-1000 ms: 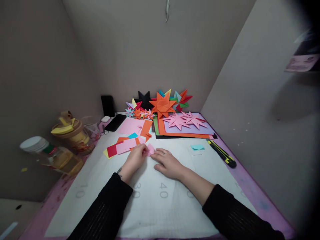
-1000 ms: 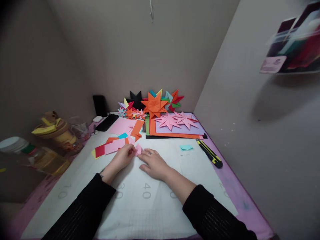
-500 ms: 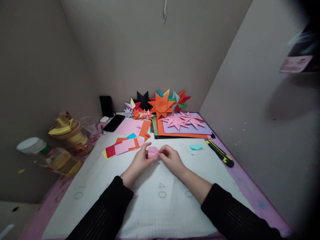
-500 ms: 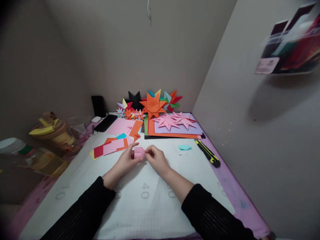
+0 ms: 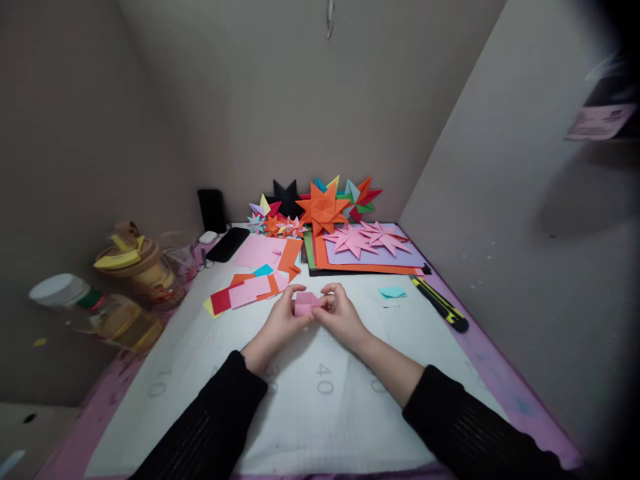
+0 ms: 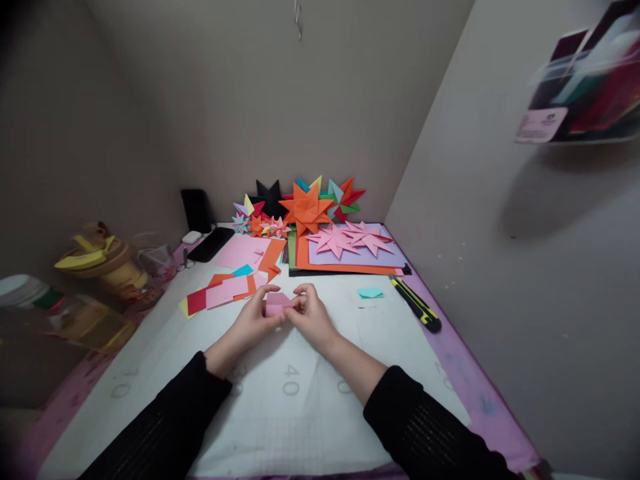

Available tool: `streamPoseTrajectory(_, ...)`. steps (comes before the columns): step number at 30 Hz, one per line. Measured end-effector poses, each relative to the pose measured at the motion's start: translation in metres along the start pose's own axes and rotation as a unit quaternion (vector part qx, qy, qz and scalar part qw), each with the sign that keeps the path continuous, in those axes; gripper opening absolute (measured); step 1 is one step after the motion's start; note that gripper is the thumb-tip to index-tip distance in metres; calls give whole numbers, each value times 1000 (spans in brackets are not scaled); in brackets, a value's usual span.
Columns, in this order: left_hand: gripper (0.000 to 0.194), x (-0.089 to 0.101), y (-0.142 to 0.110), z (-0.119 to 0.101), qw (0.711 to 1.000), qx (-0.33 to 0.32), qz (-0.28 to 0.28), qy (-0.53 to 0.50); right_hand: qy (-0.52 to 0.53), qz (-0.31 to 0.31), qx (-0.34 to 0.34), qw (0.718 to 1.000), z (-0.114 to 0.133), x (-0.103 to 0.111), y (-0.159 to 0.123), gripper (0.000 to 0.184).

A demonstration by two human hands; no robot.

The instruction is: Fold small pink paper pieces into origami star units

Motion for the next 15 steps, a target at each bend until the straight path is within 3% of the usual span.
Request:
streamPoseTrajectory(7,54,5,-1,3,1000,27,-9,9,17,-39,5,999,2,12,7,37)
streamPoseTrajectory(15,49,4,-2,-2,999,-9,-7,46,21,-9,1,1000,3,7,6,30)
Point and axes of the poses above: each hand's wrist, its own y-axis towards the middle knuckle, its own x-axis out of the back of the hand, z = x × y, the point moved 8 cm from there along y, towards the middle knuckle, and after that the axes turned 15 degrees about -z, right-handed, at the moved point
